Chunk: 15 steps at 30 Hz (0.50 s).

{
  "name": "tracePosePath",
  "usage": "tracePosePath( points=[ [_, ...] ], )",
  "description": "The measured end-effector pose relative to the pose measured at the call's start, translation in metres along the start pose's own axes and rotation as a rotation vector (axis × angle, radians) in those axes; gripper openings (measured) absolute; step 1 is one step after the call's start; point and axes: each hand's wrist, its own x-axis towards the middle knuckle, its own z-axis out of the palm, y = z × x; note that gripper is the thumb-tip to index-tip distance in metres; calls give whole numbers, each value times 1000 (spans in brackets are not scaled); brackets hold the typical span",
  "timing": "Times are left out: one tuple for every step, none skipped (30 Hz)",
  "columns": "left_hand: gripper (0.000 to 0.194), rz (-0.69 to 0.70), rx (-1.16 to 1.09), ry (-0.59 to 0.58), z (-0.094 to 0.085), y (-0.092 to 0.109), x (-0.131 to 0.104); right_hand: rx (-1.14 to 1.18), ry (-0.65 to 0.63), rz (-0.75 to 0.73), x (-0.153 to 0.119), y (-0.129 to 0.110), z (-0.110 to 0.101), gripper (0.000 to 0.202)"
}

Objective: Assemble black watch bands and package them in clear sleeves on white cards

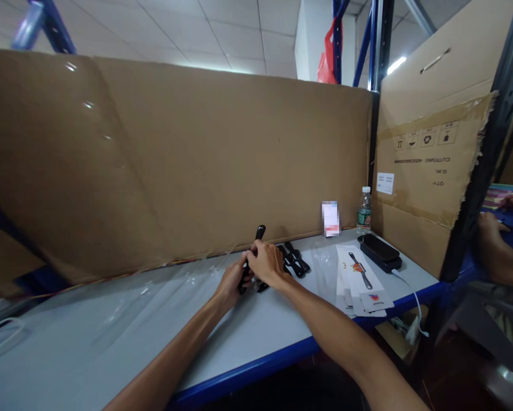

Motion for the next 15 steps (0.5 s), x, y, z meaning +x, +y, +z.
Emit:
tracePosePath(
  points=[
    [37,-4,-3,2,0,0,0,7,2,3,-1,-1,0,16],
    [38,-5,-7,2,0,-1,0,15,7,3,-1,-1,-1,16],
    [39,-3,-10,0,0,-1,1,24,11,0,-2,-2,-1,16],
    [39,1,-16,-3,-1,-1,1,31,13,-5,-2,-2,-1,18],
    [39,3,-22,-6,-1,-2,2,39,11,-10,-2,-2,-1,22],
    [39,4,-28,-12,-2,-3,3,46,10,-17,-3,-2,-1,26],
    [39,4,-33,-18,-2,-3,3,52,8,-26,-3,-2,-1,28],
    [39,3,-38,-21,-3,-3,4,53,6,-36,-3,-1,0,27],
    [39,2,-44,-21,-3,-4,4,50,5,-48,-3,-1,0,25],
    [39,3,-46,-20,-3,-4,4,42,3,-62,-3,0,0,23],
    [40,5,-46,-20,-3,-4,4,29,1,-77,-3,0,0,21],
    [40,8,-47,-18,-3,-4,4,17,-3,-90,-3,1,-1,20],
    [41,8,-50,-17,-2,-4,3,9,-4,-98,-2,1,-2,20],
    [41,7,-55,-18,-2,-4,3,9,0,-98,-2,1,-2,19],
    [42,5,-62,-21,-2,-3,3,17,8,-91,-2,1,-3,19]
  ],
)
